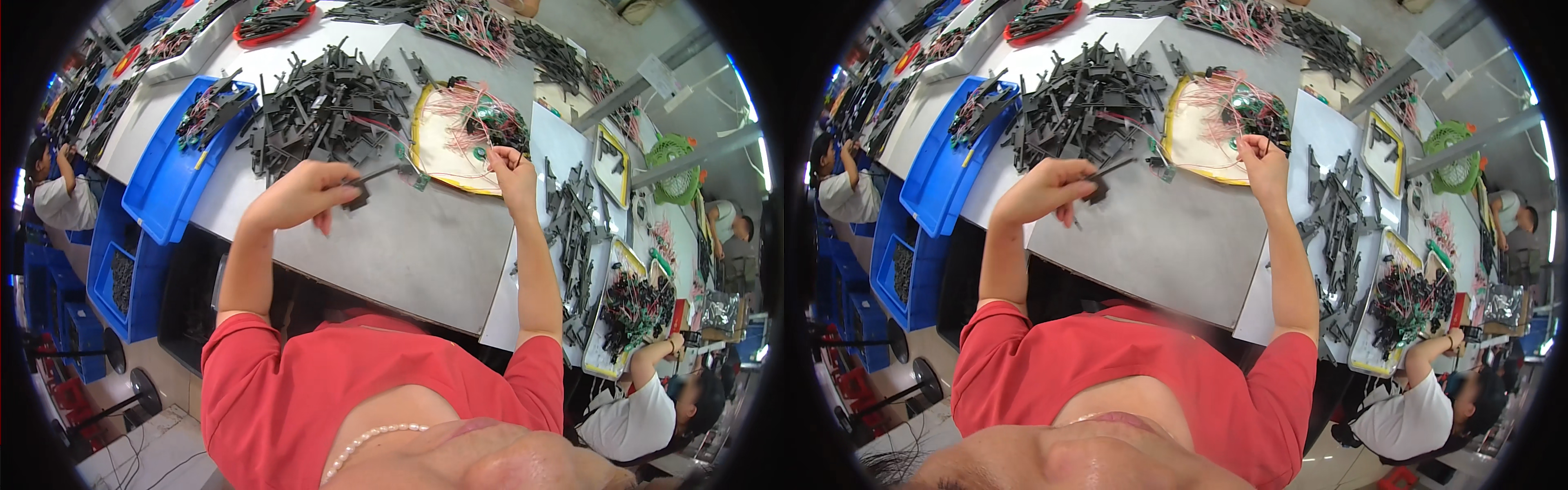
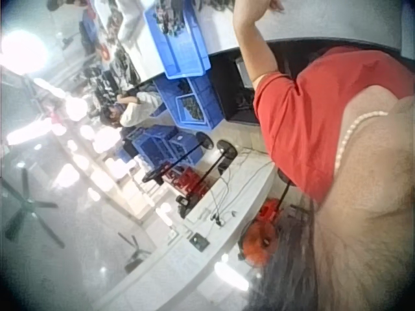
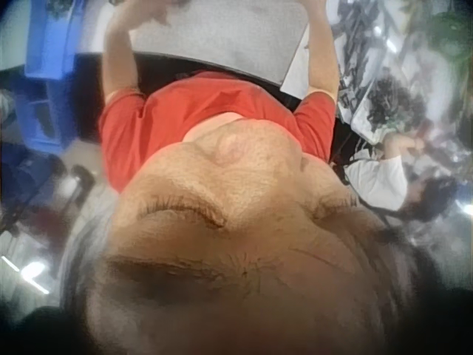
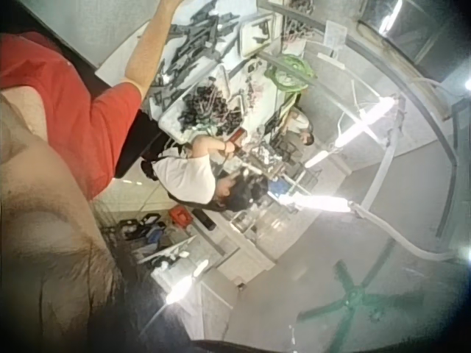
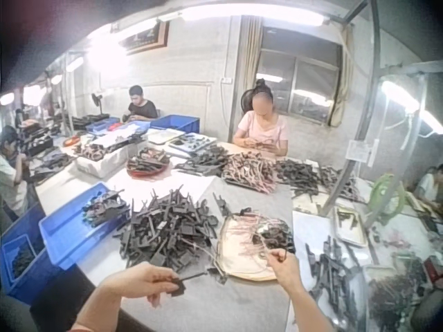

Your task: The recorder is assembling small electronic components by connecting wires to plastic parts at a workshop table.

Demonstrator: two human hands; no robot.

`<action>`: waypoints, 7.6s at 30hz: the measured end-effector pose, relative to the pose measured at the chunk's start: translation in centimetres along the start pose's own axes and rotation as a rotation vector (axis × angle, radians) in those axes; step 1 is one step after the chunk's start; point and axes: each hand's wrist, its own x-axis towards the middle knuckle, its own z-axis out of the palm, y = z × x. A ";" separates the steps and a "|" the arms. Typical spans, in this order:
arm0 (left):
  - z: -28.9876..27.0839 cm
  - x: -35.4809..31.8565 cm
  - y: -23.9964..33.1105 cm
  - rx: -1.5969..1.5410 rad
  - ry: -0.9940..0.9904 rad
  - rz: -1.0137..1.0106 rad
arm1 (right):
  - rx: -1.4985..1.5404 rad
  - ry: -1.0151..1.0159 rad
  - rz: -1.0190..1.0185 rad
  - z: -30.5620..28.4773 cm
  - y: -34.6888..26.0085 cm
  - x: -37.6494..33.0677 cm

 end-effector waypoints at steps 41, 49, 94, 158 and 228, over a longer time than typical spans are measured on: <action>8.7 22.6 0.2 -0.665 0.084 0.044 | -0.478 0.080 -0.287 0.4 -0.3 0.5; 5.4 21.4 -1.4 -0.676 0.264 0.084 | 0.303 -0.040 0.169 -0.7 -2.2 -1.0; 6.6 5.6 2.5 -0.856 -0.441 0.266 | -0.418 -0.354 -0.599 0.6 -16.3 -6.7; 10.9 3.8 -0.3 -0.302 0.163 0.411 | -0.393 -0.295 -0.246 0.8 -8.2 -13.8; 10.3 4.5 -0.1 -0.577 -0.195 0.157 | 0.468 -0.304 0.301 1.5 -7.5 -11.6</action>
